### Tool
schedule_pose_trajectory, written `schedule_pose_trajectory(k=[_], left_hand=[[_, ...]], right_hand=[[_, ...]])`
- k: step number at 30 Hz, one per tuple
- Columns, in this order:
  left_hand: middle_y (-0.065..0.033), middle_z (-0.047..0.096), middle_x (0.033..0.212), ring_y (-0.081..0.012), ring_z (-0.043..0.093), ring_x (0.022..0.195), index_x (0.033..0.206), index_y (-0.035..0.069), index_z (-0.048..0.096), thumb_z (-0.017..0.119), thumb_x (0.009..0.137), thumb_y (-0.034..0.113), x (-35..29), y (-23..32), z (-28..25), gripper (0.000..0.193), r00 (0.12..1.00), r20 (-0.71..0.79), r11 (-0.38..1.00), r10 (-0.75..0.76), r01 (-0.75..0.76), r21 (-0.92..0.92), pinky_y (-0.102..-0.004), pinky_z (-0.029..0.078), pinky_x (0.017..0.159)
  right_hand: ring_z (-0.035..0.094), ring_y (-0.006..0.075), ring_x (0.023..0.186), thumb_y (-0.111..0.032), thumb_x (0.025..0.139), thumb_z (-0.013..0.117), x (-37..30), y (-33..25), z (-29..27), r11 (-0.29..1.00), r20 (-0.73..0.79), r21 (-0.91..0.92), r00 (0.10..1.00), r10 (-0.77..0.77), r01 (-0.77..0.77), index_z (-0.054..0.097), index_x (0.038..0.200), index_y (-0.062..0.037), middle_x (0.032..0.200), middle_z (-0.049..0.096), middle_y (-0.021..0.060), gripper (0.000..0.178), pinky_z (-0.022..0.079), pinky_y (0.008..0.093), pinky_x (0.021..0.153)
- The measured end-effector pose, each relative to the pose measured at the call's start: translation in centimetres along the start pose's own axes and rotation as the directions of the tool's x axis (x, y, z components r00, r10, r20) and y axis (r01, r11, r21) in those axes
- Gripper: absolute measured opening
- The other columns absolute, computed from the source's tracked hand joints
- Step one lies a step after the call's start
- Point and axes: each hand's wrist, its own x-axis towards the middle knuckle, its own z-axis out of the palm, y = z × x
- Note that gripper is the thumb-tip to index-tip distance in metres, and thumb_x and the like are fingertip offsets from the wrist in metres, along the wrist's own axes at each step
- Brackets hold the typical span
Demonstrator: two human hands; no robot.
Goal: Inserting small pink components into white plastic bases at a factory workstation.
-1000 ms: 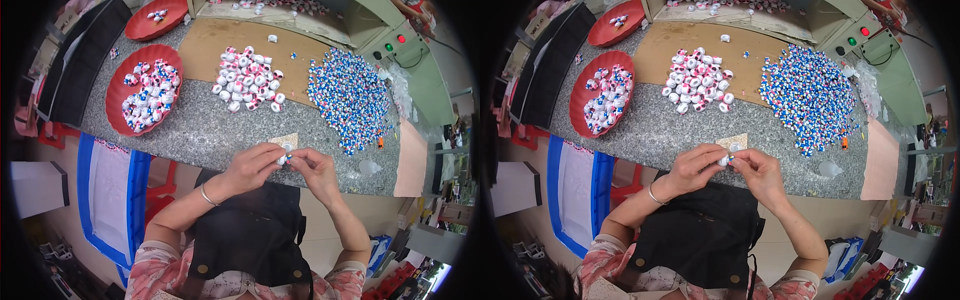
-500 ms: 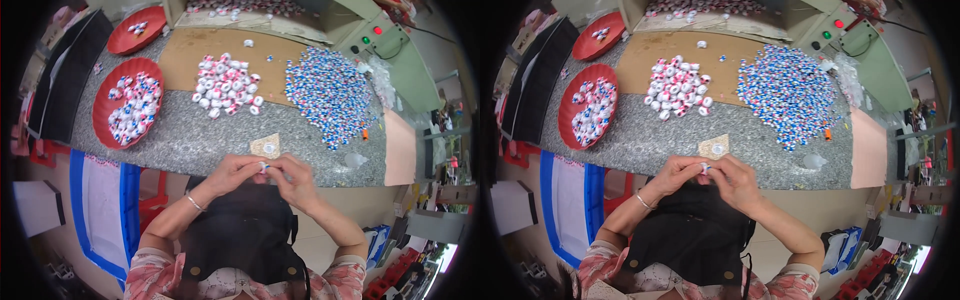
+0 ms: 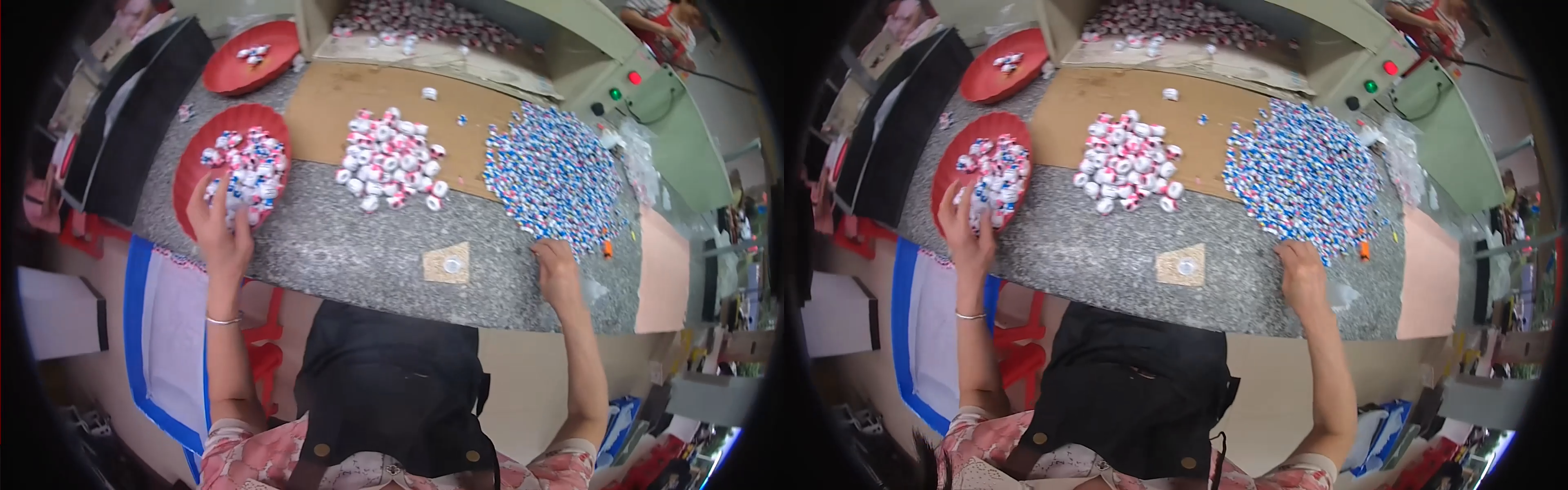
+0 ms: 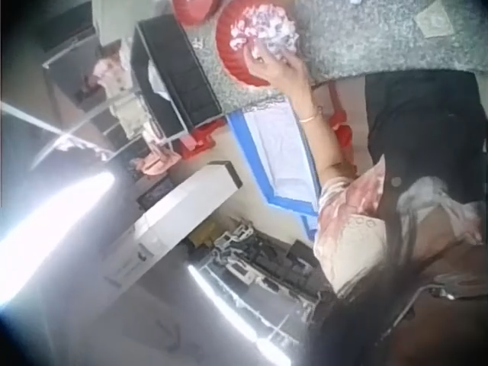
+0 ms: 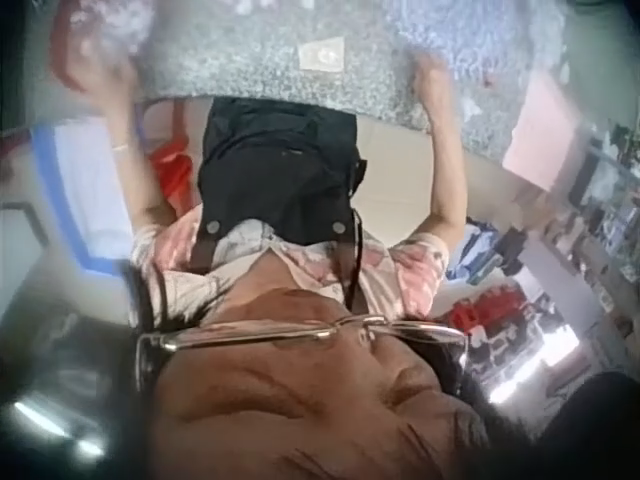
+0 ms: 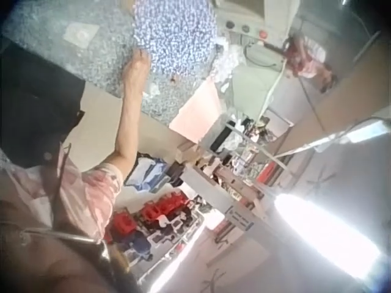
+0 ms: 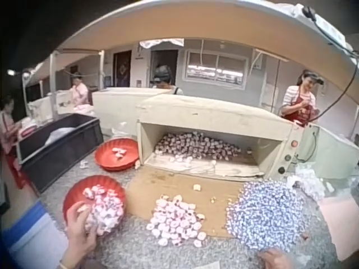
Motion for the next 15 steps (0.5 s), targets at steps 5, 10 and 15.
schedule_pose_trajectory(k=[5,10,15], left_hand=[[-0.0159,0.063,0.099,-0.0332,0.062,0.096,0.105,0.001,0.064,0.071,0.077,-0.002,0.2,8.7,2.4,0.029,0.973,0.115,0.853,0.2,-0.115,-0.508,-0.0377,0.051,0.081],[-0.0097,0.061,0.091,-0.0279,0.062,0.088,0.096,0.004,0.065,0.076,0.076,0.012,0.2,14.5,7.0,0.024,0.938,0.245,0.872,0.244,-0.102,-0.479,-0.0383,0.053,0.068],[-0.0073,0.054,0.083,-0.0246,0.059,0.083,0.082,0.006,0.059,0.073,0.072,0.01,0.3,14.7,10.3,0.019,0.886,0.248,0.902,0.393,-0.318,-0.293,-0.0373,0.052,0.063]], right_hand=[[0.063,0.036,0.087,0.009,0.085,0.056,0.9,-2.0,-0.2,0.983,-0.001,0.116,0.99,0.14,-0.139,0.064,0.097,-0.0018,0.097,0.062,0.0155,0.018,0.051,0.0414,0.075],[0.064,0.0347,0.083,0.006,0.085,0.059,1.5,-7.8,-1.6,0.969,0.167,0.224,0.984,0.065,-0.102,0.064,0.104,-0.0022,0.092,0.061,0.0189,0.021,0.051,0.0407,0.069],[0.065,0.0366,0.075,0.003,0.082,0.065,0.5,-8.9,-0.9,0.987,0.24,0.12,0.968,0.078,-0.109,0.066,0.103,-0.0023,0.088,0.063,0.0171,0.021,0.052,0.0431,0.066]])
